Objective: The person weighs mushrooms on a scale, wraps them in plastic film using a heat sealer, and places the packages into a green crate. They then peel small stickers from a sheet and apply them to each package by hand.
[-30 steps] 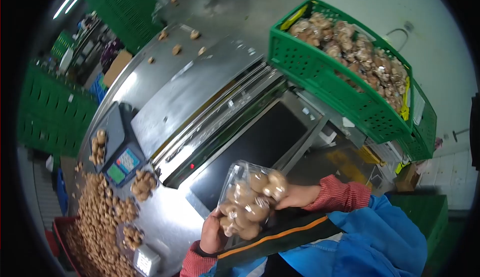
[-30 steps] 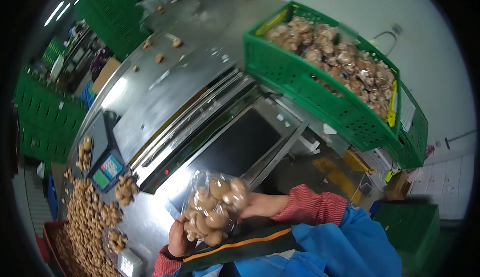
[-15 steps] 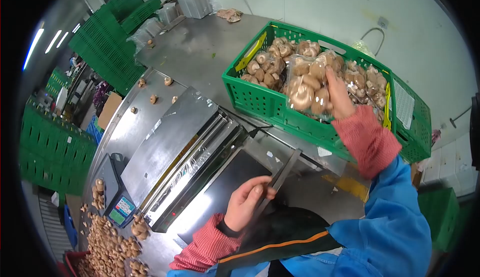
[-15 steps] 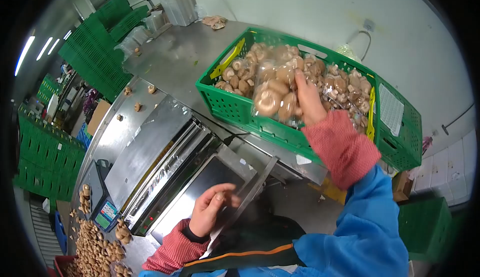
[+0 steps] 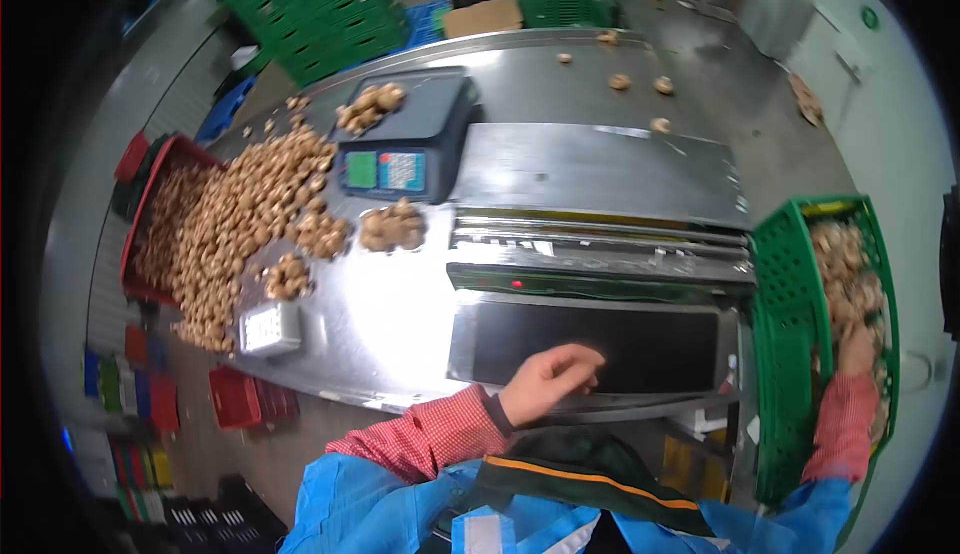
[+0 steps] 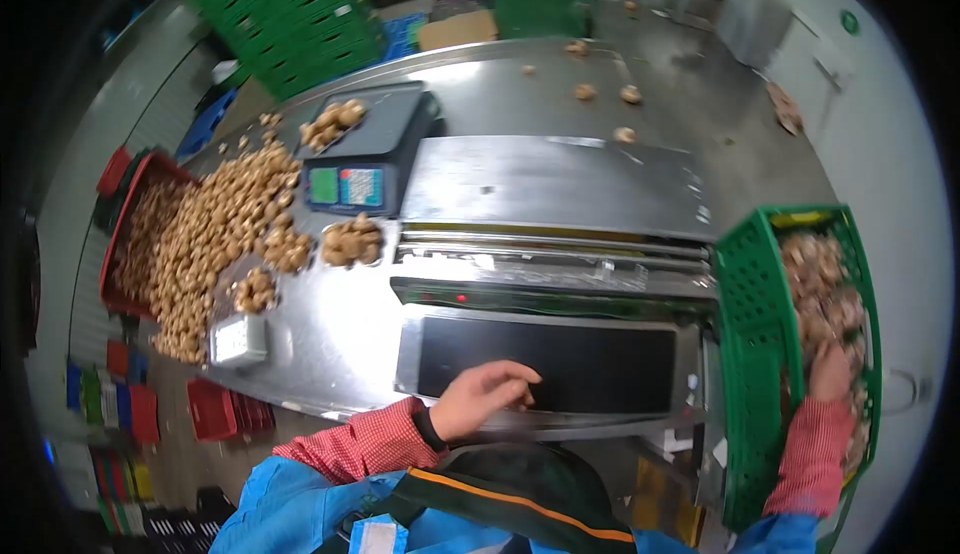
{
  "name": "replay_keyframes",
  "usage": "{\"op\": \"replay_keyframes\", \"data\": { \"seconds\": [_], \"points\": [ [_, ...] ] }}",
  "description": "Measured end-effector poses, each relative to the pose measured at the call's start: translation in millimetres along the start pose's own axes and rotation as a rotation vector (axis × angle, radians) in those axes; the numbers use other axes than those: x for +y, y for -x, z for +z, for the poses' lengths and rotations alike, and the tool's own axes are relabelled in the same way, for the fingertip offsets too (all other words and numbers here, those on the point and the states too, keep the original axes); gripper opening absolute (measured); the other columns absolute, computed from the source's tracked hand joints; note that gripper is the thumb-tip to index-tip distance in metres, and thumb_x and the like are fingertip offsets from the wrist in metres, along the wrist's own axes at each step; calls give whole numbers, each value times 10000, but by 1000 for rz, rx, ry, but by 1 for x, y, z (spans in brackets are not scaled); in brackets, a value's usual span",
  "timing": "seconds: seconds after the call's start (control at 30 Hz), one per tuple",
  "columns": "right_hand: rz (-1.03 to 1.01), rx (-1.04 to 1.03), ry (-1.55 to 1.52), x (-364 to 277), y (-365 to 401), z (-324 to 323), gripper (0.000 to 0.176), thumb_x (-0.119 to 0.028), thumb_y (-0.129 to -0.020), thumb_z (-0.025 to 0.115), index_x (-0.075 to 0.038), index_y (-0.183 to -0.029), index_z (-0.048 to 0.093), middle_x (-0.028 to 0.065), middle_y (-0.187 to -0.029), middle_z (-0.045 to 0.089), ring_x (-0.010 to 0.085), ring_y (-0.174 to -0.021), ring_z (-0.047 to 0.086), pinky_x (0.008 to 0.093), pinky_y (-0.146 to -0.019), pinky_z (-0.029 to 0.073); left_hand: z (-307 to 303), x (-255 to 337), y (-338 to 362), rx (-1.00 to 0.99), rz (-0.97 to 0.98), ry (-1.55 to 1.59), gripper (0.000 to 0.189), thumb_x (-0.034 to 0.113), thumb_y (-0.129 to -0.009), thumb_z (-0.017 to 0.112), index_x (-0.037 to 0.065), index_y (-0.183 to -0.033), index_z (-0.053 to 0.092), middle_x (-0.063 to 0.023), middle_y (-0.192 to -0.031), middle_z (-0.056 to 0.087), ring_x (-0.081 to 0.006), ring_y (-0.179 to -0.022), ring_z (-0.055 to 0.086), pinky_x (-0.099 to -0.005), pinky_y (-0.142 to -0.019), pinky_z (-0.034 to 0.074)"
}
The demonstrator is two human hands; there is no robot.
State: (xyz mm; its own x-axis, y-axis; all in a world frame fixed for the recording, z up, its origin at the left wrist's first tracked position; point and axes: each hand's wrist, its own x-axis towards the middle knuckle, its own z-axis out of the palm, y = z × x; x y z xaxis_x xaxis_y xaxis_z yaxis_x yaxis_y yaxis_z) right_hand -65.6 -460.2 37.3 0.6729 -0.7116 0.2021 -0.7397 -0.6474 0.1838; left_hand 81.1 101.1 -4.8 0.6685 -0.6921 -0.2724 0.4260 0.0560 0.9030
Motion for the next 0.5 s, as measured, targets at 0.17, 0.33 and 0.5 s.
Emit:
{"op": "replay_keyframes", "data": {
  "seconds": [0.17,0.33,0.5],
  "points": [
    [-520,212,-671,-249,78,-127,172,-141,-917,529,-4,-983,610,206,-848,632,368,-753,620,409,-646,488,-160,31,27,594,184,-83,283,226,-958,531,-2,-1105,609,-48,-866,632,-90,-756,562,-233,-677,478],
    [-1065,15,-1072,-518,156,-170,141,-101,-860,559,15,-924,606,193,-856,633,359,-782,626,418,-690,494,-368,31,29,1148,93,-363,279,207,-921,537,31,-1116,631,-116,-962,677,-205,-846,653,-335,-720,525],
    [-1054,-415,-565,-732,183,-110,192,-126,-850,545,30,-914,636,254,-900,646,388,-857,634,450,-750,500,-470,1,7,1156,-66,-1106,270,158,-841,557,16,-1050,653,-233,-975,649,-380,-942,621,-425,-862,480]
  ]
}}
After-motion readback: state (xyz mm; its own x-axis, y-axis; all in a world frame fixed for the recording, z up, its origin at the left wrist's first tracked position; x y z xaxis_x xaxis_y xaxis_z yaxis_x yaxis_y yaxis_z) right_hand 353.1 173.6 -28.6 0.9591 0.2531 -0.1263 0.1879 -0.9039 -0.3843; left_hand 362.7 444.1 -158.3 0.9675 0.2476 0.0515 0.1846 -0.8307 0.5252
